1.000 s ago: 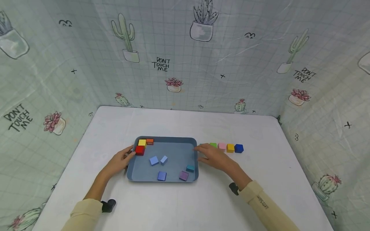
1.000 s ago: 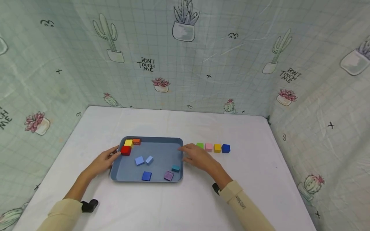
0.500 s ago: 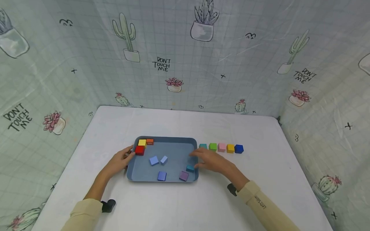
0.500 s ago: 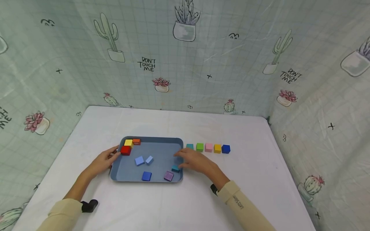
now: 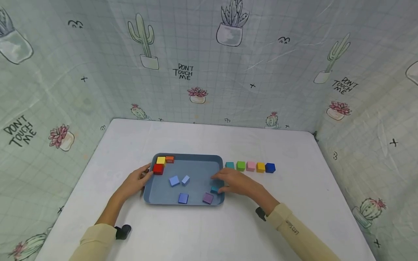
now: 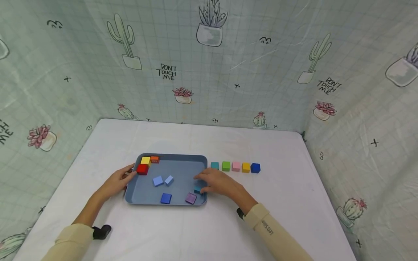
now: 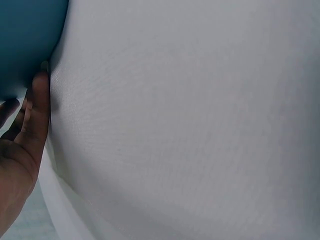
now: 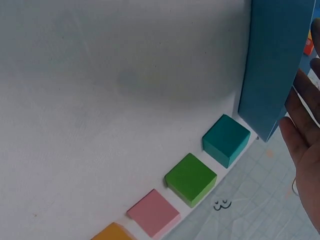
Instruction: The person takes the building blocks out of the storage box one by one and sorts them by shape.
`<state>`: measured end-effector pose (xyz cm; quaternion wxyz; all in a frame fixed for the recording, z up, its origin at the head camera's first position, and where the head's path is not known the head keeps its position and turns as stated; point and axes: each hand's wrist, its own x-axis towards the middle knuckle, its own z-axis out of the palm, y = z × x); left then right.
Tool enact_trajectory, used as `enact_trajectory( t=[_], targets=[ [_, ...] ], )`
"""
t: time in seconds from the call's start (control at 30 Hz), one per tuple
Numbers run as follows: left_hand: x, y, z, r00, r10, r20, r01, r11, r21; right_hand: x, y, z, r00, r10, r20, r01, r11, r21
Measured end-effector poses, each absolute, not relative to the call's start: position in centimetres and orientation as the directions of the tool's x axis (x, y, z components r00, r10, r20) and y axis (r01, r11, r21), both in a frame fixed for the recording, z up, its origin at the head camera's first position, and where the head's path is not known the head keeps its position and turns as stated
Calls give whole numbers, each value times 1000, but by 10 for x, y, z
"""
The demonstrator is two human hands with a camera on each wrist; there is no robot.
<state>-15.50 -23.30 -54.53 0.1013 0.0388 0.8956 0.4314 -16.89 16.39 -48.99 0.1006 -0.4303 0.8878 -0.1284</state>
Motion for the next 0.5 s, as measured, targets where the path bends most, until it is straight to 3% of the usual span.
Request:
enact_trajectory(
  t=[0.5],
  targets=[
    [-155, -233, -546, -979, 149, -142, -19, 622, 783, -161, 145, -502, -507, -856, -103, -831, 517, -204]
  ],
)
